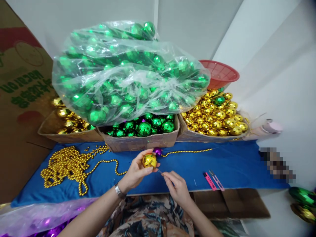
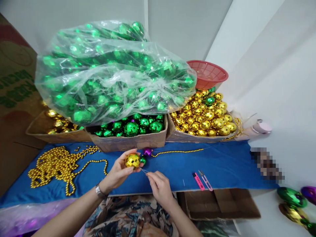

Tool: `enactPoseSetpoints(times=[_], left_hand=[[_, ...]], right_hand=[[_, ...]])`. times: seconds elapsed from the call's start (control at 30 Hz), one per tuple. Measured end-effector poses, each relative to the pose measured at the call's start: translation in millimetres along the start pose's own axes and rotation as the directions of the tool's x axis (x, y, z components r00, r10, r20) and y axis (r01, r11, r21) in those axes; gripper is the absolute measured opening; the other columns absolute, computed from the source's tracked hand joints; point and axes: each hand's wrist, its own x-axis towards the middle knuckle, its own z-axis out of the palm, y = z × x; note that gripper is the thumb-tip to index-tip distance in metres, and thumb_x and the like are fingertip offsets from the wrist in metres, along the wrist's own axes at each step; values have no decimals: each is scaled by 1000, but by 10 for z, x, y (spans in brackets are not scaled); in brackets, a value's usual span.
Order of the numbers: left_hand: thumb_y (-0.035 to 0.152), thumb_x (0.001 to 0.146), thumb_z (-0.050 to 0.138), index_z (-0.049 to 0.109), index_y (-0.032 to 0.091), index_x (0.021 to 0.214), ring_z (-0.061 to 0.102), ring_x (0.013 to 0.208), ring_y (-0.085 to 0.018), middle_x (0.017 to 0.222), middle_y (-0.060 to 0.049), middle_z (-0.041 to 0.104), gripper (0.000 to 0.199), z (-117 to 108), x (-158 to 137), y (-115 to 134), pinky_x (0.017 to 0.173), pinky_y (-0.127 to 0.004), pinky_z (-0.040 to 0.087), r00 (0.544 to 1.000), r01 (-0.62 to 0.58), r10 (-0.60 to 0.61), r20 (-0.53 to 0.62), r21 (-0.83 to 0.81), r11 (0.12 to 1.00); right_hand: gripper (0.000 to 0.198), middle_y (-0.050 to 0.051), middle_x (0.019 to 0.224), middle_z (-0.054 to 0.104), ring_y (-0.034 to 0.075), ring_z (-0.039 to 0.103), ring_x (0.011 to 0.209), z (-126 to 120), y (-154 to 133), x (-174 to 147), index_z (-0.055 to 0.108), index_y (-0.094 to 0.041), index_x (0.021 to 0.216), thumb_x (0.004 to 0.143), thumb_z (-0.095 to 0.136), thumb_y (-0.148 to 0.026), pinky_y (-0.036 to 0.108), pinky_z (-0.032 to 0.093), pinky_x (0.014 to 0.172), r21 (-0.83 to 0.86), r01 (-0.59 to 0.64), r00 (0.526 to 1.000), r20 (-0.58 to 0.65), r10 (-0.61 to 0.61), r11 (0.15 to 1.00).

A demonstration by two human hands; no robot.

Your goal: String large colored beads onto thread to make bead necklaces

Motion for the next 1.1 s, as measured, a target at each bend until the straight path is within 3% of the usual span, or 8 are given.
enactPoseSetpoints(times=[0.67,0.9,1.1], left_hand=[[21,74,75,53,26,123,63,107,-30,134,-11,50,53,14,-27,-18,79,-33,57,1000,-5,5,-7,-94,996],[21,73,76,53,27,122,63,106,-29,134,-11,48,54,-9,-31,-19,79,-34,57,999,-42,41,-24,-44,998],[25,72,78,54,27,119,64,103,-27,133,-11,50,53,75,-57,-152,81,-36,55,999,-19,19,42,7,1000]], right_hand=[[22,4,91,68,15,63,82,17,-81,-24,64,-21,105,97,44,-20,24,48,73,55,-49,999,6,49,997],[23,5,91,67,16,62,81,16,-102,-9,62,-21,109,97,43,-17,26,48,73,0,18,1000,0,-18,1000],[22,3,80,64,16,58,71,30,-165,63,63,-21,105,97,42,-17,26,45,66,-58,50,999,-14,-51,997]])
